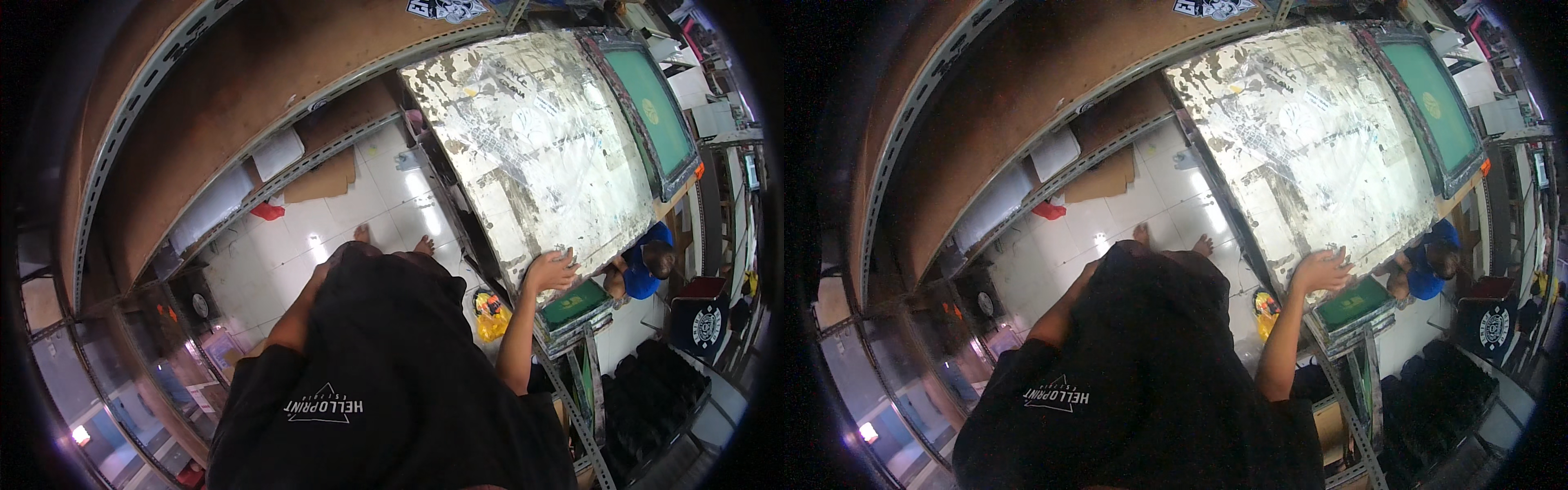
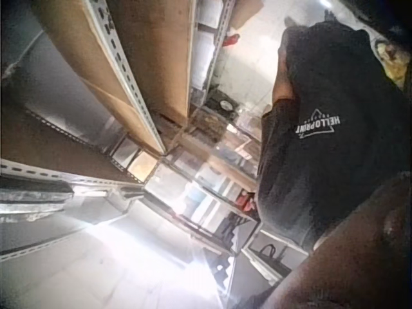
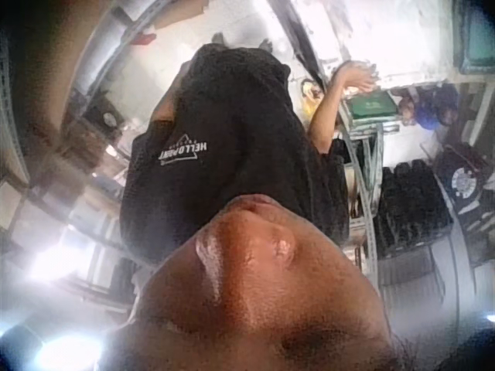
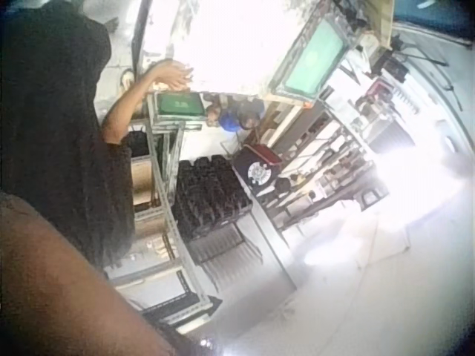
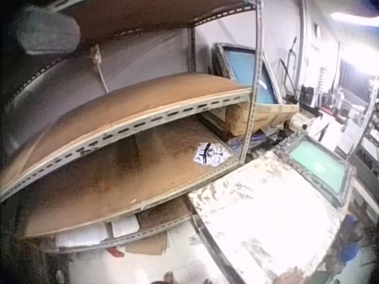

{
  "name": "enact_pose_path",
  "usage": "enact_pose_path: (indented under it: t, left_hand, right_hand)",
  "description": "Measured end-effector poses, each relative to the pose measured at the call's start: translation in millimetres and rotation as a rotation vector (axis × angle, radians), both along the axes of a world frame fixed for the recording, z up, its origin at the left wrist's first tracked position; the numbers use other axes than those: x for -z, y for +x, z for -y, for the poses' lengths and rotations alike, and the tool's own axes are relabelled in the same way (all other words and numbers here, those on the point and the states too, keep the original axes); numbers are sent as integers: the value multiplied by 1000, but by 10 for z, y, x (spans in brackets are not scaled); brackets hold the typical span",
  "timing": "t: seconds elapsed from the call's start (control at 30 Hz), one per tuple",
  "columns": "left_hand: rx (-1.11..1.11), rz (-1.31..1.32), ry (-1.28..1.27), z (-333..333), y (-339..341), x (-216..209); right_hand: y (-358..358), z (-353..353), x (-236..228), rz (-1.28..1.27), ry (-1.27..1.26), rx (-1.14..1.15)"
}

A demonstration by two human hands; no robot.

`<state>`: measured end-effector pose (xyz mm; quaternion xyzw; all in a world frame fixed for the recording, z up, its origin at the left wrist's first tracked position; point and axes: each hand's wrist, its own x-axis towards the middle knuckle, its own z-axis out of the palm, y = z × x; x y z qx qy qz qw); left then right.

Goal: The person retrieves a notebook and pen from a shelf, writes on the notebook, then places it back. They then pick up a stack of white plastic bags, separate them, and place them on a workbench.

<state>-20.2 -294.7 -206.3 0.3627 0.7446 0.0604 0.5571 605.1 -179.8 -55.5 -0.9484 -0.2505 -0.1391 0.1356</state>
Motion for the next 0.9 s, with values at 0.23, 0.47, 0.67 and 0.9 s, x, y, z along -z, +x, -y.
enact_pose_path:
  t: [0.23, 0.47, 0.67, 0.9]
  left_hand:
    - [-134, 165, 62, -123, -563, 376]
    - [181, 98, 364, -42, -860, 210]
    - [393, -60, 395, 164, -1054, -188]
    - [343, -121, 449, 840, -1559, 352]
  right_hand:
    - [-6, 4, 111, 39, 20, -1]
    - [55, 115, 110, -4, 32, -65]
    - [-660, 275, 154, 44, -2, -75]
    - [-1539, 359, 384, 156, -34, -36]
